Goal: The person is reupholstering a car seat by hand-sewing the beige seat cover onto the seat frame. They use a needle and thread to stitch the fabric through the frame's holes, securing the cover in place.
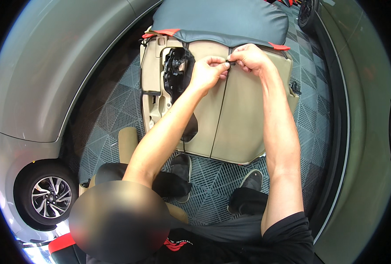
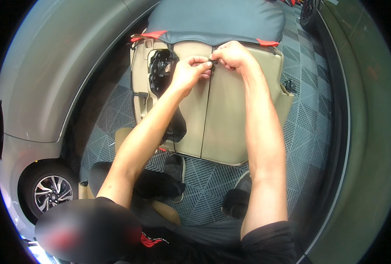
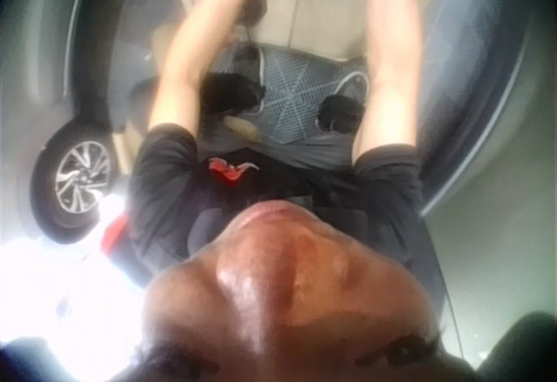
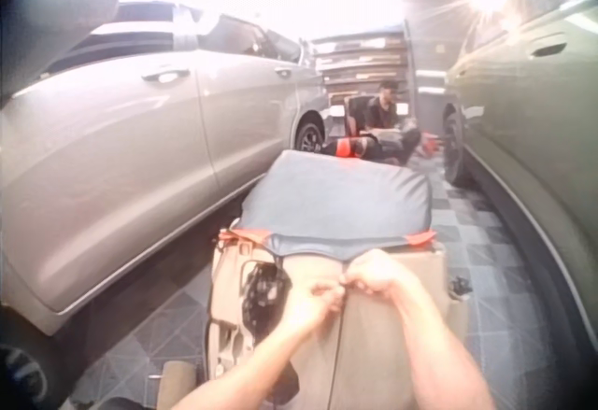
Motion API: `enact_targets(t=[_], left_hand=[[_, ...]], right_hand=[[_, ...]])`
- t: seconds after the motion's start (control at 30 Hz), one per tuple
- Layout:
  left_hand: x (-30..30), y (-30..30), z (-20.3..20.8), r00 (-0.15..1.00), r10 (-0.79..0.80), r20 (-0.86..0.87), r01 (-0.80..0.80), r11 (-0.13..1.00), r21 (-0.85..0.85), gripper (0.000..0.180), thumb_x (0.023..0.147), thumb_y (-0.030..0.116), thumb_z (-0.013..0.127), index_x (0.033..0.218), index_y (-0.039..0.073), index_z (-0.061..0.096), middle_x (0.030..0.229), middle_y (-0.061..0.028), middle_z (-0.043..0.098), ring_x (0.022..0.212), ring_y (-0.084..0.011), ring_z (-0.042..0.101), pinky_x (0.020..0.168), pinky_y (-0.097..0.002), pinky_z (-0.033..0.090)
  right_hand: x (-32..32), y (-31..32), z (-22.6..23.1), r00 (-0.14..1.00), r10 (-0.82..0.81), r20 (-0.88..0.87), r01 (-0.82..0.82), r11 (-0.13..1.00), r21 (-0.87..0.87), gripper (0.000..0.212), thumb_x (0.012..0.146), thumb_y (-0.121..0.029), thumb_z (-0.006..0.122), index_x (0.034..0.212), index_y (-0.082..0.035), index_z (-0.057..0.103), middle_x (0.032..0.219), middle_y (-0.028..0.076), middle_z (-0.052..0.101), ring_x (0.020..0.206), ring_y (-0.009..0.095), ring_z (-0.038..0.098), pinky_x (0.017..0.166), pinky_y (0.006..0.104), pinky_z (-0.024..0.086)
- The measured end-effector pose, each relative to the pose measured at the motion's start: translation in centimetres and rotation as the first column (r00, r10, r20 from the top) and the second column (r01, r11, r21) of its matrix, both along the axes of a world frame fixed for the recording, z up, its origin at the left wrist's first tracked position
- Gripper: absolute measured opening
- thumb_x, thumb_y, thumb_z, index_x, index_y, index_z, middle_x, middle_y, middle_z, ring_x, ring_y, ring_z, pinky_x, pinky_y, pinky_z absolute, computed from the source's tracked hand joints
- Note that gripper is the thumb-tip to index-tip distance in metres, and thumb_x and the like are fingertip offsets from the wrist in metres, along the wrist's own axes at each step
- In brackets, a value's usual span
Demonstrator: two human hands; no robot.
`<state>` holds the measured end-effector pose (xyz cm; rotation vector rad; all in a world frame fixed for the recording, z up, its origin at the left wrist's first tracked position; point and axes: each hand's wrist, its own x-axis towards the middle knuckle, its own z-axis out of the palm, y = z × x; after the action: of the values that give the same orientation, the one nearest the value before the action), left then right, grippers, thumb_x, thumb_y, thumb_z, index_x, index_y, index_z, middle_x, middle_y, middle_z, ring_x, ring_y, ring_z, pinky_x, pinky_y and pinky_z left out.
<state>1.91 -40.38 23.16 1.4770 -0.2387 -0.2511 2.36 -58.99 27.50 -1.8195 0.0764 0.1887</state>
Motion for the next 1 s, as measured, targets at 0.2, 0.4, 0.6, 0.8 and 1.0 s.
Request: enact_targets(t=[0.2,0.4,0.6,0.8,1.0], left_hand=[[2.6,1.1,2.5,0.949,-0.248,-0.196,0.263,0.963,0.054,0.028,0.102,0.019,0.062,0.118,-0.004,0.067,0.105,-0.0124,0.071,0.086,-0.0206,0.073,0.078,-0.0324,0.062],[3.3,1.3,2.8,0.923,-0.325,-0.207,0.333,0.943,0.003,0.028,0.102,0.02,0.064,0.117,-0.003,0.068,0.105,-0.0121,0.072,0.092,-0.021,0.074,0.084,-0.0309,0.062],[2.7,1.1,2.2,0.946,-0.321,-0.054,0.322,0.946,0.019,0.025,0.098,0.009,0.067,0.117,-0.008,0.066,0.105,-0.0138,0.073,0.091,-0.0196,0.074,0.081,-0.0293,0.063],[2.7,0.4,2.4,0.974,-0.222,-0.047,0.227,0.964,0.14,0.026,0.096,0.008,0.068,0.117,-0.008,0.068,0.098,-0.0134,0.074,0.082,-0.018,0.074,0.077,-0.0293,0.062],[2.1,-0.5,2.2,0.937,-0.131,0.325,-0.075,0.831,0.551,0.024,0.089,0.016,0.068,0.103,-0.002,0.076,0.087,-0.0182,0.076,0.082,-0.0233,0.076,0.079,-0.0359,0.059]], right_hand=[[0.3,-0.1,-0.4,1.0,0.012,0.007,-0.013,1.0,0.017,0.023,0.085,-0.009,0.073,0.064,-0.006,0.064,0.055,-0.001,0.052,0.046,0.009,0.042,0.045,0.0286,0.032],[-0.2,-0.3,-0.1,0.999,0.033,0.014,-0.034,0.997,0.074,0.018,0.088,-0.009,0.069,0.071,-0.005,0.067,0.056,-0.002,0.052,0.046,0.008,0.041,0.044,0.0269,0.031],[-0.1,-0.6,-0.4,0.999,0.038,-0.006,-0.037,0.993,0.116,0.017,0.089,-0.01,0.068,0.073,-0.004,0.068,0.056,-0.003,0.052,0.046,0.008,0.041,0.044,0.0264,0.031],[-0.3,-0.3,-0.5,0.999,0.043,0.0,-0.042,0.995,0.088,0.023,0.094,-0.015,0.064,0.075,-0.004,0.066,0.056,-0.002,0.053,0.046,0.008,0.043,0.044,0.0267,0.033],[-1.1,0.2,0.8,1.0,0.018,-0.02,-0.018,1.0,-0.008,0.027,0.099,-0.024,0.058,0.083,-0.003,0.065,0.059,0.0,0.055,0.047,0.011,0.048,0.046,0.0288,0.038]])
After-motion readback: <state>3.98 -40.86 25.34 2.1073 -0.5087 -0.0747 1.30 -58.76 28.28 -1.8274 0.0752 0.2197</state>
